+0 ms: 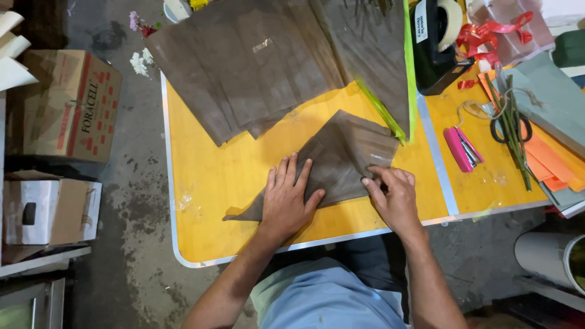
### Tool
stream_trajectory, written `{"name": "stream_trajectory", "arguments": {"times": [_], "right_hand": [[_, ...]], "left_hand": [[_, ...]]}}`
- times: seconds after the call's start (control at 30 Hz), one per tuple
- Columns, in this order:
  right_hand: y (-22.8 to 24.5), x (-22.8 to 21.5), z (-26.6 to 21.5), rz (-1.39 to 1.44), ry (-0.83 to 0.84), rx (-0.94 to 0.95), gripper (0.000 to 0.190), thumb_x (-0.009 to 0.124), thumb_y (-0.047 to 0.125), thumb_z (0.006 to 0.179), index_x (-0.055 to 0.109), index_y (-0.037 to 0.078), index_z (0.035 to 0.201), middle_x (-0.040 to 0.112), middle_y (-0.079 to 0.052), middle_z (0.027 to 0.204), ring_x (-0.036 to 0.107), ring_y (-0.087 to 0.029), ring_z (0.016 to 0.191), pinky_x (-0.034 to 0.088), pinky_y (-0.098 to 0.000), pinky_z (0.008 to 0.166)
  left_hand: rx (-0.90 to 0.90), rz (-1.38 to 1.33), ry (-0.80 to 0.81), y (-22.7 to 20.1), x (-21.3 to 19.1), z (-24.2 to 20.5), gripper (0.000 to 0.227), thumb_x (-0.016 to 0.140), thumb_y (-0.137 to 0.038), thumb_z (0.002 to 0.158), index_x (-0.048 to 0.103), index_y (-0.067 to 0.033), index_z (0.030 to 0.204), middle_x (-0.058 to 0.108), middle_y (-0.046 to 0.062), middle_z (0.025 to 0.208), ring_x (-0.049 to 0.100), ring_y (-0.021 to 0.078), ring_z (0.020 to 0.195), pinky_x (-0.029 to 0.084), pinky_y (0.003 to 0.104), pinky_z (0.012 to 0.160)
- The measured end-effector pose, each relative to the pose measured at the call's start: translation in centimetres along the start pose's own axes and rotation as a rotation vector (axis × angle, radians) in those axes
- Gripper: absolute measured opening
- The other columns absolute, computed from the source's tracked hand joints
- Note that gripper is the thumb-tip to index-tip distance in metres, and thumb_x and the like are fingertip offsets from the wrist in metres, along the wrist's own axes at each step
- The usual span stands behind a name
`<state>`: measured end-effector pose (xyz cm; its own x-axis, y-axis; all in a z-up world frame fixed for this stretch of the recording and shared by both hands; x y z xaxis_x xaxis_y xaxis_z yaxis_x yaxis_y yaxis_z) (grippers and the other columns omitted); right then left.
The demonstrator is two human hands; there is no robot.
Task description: The person folds brown paper sheets on a yellow table, creating triangular shapes. They use a pink stapler to secure the folded paper at the corners. The process is repeated for multiple sheets.
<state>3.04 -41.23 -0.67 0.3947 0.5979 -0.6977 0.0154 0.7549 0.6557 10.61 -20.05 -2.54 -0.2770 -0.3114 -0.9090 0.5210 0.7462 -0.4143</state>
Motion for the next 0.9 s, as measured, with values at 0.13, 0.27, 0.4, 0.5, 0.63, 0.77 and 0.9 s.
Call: {"name": "stream_trajectory", "arguments": {"times": [0.13,0.27,0.4,0.5,0.63,0.77,0.9], "right_hand": [[-0.3,0.2,-0.1,-0.031,-0.018,0.009,0.025,0.079,0.021,0.095,0.075,0.011,0.117,0.070,-0.004,0.074,0.067,-0.024,0.089,0.040,-0.0412,0.100],[0.8,-0.4,-0.1,-0.010,-0.014,-0.004,0.024,0.077,0.019,0.096,0.075,0.009,0.118,0.071,-0.005,0.076,0.067,-0.025,0.090,0.040,-0.0429,0.100],[1.2,-0.5,-0.3,0.001,-0.039,-0.054,0.031,0.081,0.023,0.093,0.075,0.012,0.120,0.073,-0.003,0.082,0.067,-0.025,0.098,0.040,-0.0428,0.102],[2.2,0.1,0.7,-0.139,-0.051,-0.156,0.032,0.081,0.029,0.091,0.075,0.018,0.120,0.073,0.001,0.087,0.066,-0.022,0.104,0.040,-0.0413,0.103],[5.0,1.2,2.7,-0.323,-0.005,-0.229,0.036,0.076,0.043,0.092,0.075,0.017,0.117,0.069,-0.003,0.099,0.062,-0.027,0.113,0.041,-0.0454,0.099],[11.2,4.2,3.0,-0.314,-0.130,-0.444,0.027,0.071,0.030,0.097,0.069,0.012,0.117,0.067,-0.015,0.119,0.060,-0.038,0.115,0.046,-0.0525,0.091],[11.9,13.2,2.4,-0.034,0.196,-0.428,0.054,0.052,0.048,0.103,0.056,0.009,0.139,0.049,-0.021,0.146,0.041,-0.041,0.140,0.027,-0.0556,0.115]], "left_hand": [[0.008,-0.006,-0.019,0.1,0.0,-0.1,0.075,0.044,-0.061,0.103,0.034,-0.0150,0.162,0.026,0.023,0.167,0.021,0.0407,0.155,0.010,0.058,0.123],[0.017,-0.015,-0.033,0.1,-0.1,-0.3,0.075,0.043,-0.061,0.103,0.035,-0.0153,0.162,0.026,0.022,0.167,0.021,0.0410,0.155,0.010,0.058,0.122],[0.033,-0.005,-0.046,0.0,0.1,-0.4,0.075,0.042,-0.062,0.103,0.035,-0.0156,0.161,0.028,0.021,0.167,0.022,0.0416,0.154,0.010,0.059,0.122],[0.050,0.019,-0.072,0.0,0.2,-0.2,0.076,0.045,-0.063,0.102,0.037,-0.0158,0.161,0.030,0.021,0.166,0.024,0.0422,0.153,0.011,0.059,0.121],[0.068,0.046,-0.113,-0.3,-0.2,-0.2,0.075,0.048,-0.062,0.101,0.040,-0.0157,0.159,0.033,0.020,0.165,0.026,0.0425,0.152,0.012,0.058,0.121],[0.069,0.014,-0.122,0.2,0.5,-0.3,0.074,0.052,-0.059,0.100,0.042,-0.0146,0.158,0.033,0.020,0.165,0.026,0.0431,0.152,0.013,0.058,0.120],[0.079,0.101,-0.102,-0.5,0.1,-0.6,0.080,0.061,-0.063,0.085,0.051,-0.0182,0.151,0.039,0.012,0.162,0.027,0.0402,0.151,0.014,0.056,0.123]]}}
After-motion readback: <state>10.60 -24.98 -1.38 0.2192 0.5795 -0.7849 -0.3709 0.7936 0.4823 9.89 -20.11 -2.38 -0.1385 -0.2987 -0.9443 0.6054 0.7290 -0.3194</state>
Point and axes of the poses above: each hand's wrist, its own z-axis towards the middle knuckle, its own x-axis out of the palm, y = z × x, the point moved 10 cm from there along z, towards the middle knuckle
